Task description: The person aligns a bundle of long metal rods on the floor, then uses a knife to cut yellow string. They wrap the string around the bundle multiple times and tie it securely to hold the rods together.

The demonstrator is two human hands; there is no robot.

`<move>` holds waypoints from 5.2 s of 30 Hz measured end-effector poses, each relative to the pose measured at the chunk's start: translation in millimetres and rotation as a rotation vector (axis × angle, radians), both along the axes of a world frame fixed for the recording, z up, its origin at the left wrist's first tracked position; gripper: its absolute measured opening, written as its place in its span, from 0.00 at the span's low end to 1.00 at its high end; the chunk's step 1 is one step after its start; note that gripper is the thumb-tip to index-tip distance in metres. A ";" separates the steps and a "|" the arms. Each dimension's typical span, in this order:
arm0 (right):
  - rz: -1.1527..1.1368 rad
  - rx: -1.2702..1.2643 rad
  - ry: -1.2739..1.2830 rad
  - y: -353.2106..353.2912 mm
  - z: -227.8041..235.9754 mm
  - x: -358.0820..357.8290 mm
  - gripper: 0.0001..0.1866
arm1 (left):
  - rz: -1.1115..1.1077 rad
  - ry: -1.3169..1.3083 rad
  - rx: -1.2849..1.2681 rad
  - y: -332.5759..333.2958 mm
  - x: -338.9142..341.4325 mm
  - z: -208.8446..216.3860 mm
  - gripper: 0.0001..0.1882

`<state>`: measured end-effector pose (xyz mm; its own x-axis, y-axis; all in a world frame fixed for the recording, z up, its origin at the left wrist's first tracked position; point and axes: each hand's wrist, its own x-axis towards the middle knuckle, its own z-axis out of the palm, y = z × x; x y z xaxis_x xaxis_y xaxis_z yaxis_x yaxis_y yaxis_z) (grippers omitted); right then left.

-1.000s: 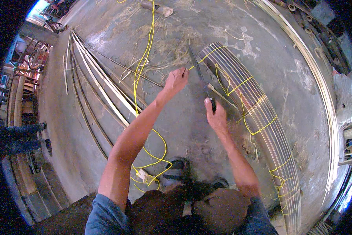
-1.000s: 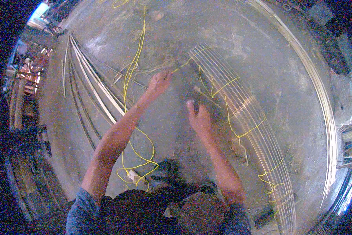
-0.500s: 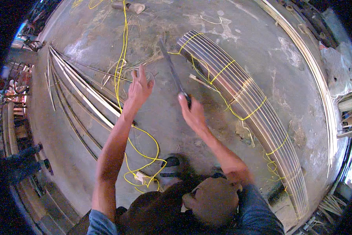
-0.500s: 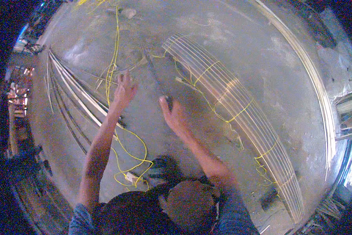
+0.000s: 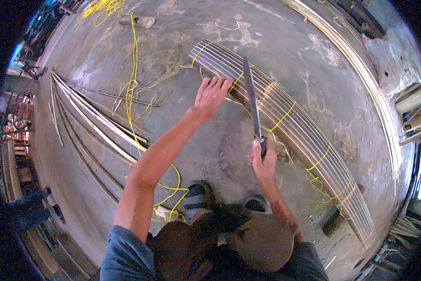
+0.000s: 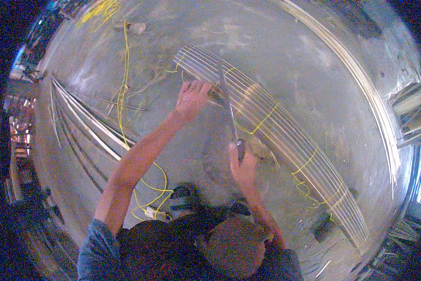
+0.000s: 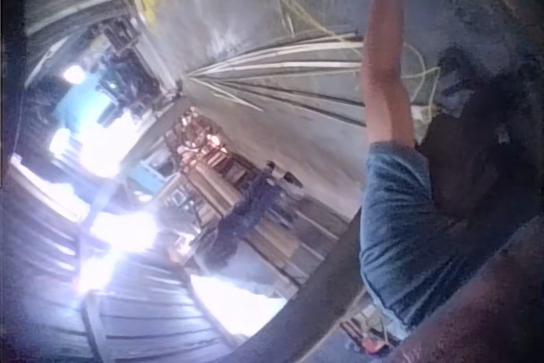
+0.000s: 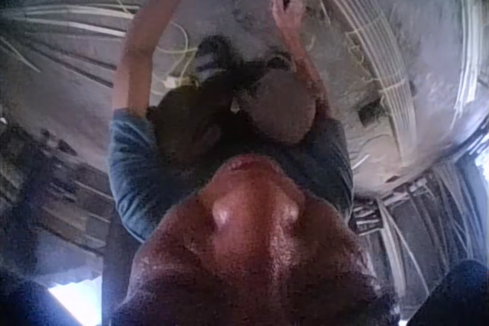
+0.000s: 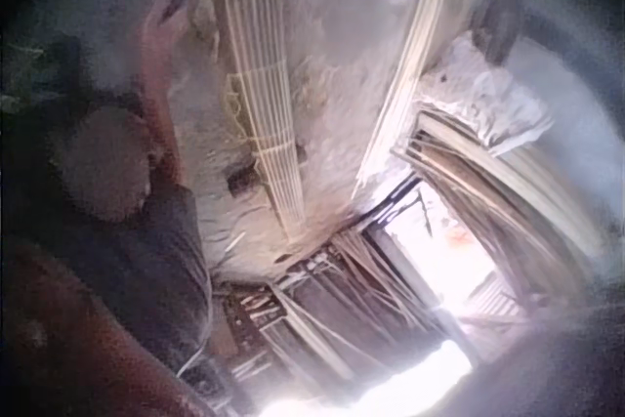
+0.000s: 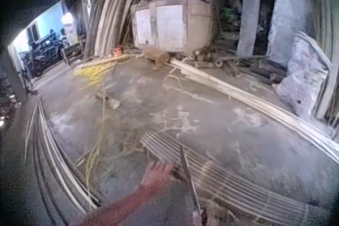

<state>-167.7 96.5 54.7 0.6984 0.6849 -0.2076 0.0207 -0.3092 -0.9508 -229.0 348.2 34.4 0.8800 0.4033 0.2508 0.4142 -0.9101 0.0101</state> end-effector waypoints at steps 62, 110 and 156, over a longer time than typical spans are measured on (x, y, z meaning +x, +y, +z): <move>-0.078 -0.280 -0.177 -170.0 54.0 3.4 0.16 | 0.151 -0.515 -0.803 -178.1 48.0 -8.8 0.22; -0.547 -0.751 -0.299 -352.8 104.7 -9.5 0.20 | 0.248 -0.591 -2.408 -367.6 106.2 -38.9 0.11; -0.645 -0.576 0.019 -525.4 59.0 -71.9 0.14 | -0.251 -0.026 -1.361 -477.0 119.2 -19.2 0.15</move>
<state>-239.6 -429.0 113.7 0.9074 -0.0592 -0.4162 -0.3388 -0.6891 -0.6406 -109.8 -128.8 15.2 0.9658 0.1748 -0.1913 0.2287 -0.2271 0.9466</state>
